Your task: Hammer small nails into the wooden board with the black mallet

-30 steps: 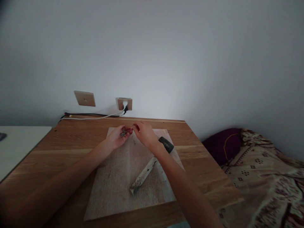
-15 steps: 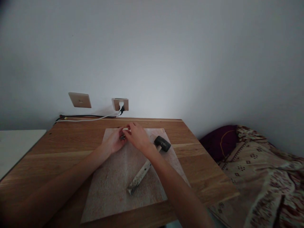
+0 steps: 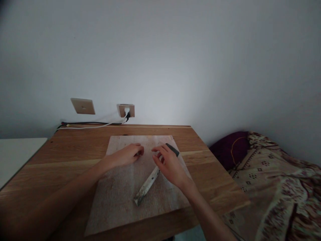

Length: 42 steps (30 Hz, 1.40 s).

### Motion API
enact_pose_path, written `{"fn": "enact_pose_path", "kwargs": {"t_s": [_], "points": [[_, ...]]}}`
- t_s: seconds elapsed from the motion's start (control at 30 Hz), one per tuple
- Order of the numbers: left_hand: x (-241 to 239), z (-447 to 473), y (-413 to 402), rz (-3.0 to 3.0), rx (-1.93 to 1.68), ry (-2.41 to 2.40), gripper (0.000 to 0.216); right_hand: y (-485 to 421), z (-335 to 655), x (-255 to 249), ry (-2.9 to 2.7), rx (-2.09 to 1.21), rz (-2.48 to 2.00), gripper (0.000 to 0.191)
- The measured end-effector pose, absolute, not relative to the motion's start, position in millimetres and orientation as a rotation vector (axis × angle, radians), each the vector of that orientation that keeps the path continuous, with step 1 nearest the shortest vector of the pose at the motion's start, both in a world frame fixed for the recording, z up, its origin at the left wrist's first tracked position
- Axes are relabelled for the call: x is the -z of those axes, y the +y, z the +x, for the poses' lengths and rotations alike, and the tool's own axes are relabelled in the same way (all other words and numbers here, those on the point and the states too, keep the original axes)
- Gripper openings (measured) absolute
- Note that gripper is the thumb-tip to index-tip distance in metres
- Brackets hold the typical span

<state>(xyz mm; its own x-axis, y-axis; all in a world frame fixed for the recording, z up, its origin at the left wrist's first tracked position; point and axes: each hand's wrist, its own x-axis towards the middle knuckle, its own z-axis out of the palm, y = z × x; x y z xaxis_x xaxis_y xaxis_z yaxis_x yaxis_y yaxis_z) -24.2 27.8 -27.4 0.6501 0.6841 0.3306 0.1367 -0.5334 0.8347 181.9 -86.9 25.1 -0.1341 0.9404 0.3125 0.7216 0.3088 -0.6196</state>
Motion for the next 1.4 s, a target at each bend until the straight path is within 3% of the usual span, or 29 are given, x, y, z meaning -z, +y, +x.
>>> {"fn": "enact_pose_path", "kwargs": {"t_s": [0.3, 0.43, 0.57, 0.63, 0.77, 0.87, 1.03, 1.4], "points": [[-12.1, -41.0, 16.3, 2.023, -0.650, 0.554, 0.041, -157.4, 218.5, 1.3, -1.675, -0.368, -1.662, 0.020], [-42.2, -49.8, 8.7, 1.814, -0.739, 0.650, 0.041, -178.5, 246.8, 33.6, -1.728, -0.129, -1.761, 0.023], [-66.9, -49.5, -27.0, 2.027, -0.897, 0.943, 0.026, -197.0, 273.9, 65.4, -1.816, 0.059, -1.912, 0.038], [-70.1, -48.6, -56.8, 2.302, -0.740, 1.091, 0.020, -205.6, 281.9, 76.8, -1.819, 0.074, -1.988, 0.045], [-50.5, -53.3, -115.5, 2.626, -0.169, 1.112, 0.021, -217.4, 286.1, 90.5, -1.808, 0.032, -2.070, 0.054], [-20.3, -65.7, -141.2, 2.702, -0.007, 1.215, 0.027, -218.4, 282.7, 93.4, -1.767, -0.024, -2.065, 0.058], [21.1, -102.1, -156.4, 2.770, -0.149, 1.376, 0.035, -214.3, 262.7, 86.7, -1.723, -0.129, -1.991, 0.055], [63.6, -234.1, -173.3, 2.657, -0.404, 1.940, 0.043, -196.0, 161.2, 68.6, -1.936, -0.409, -1.766, 0.050]]}}
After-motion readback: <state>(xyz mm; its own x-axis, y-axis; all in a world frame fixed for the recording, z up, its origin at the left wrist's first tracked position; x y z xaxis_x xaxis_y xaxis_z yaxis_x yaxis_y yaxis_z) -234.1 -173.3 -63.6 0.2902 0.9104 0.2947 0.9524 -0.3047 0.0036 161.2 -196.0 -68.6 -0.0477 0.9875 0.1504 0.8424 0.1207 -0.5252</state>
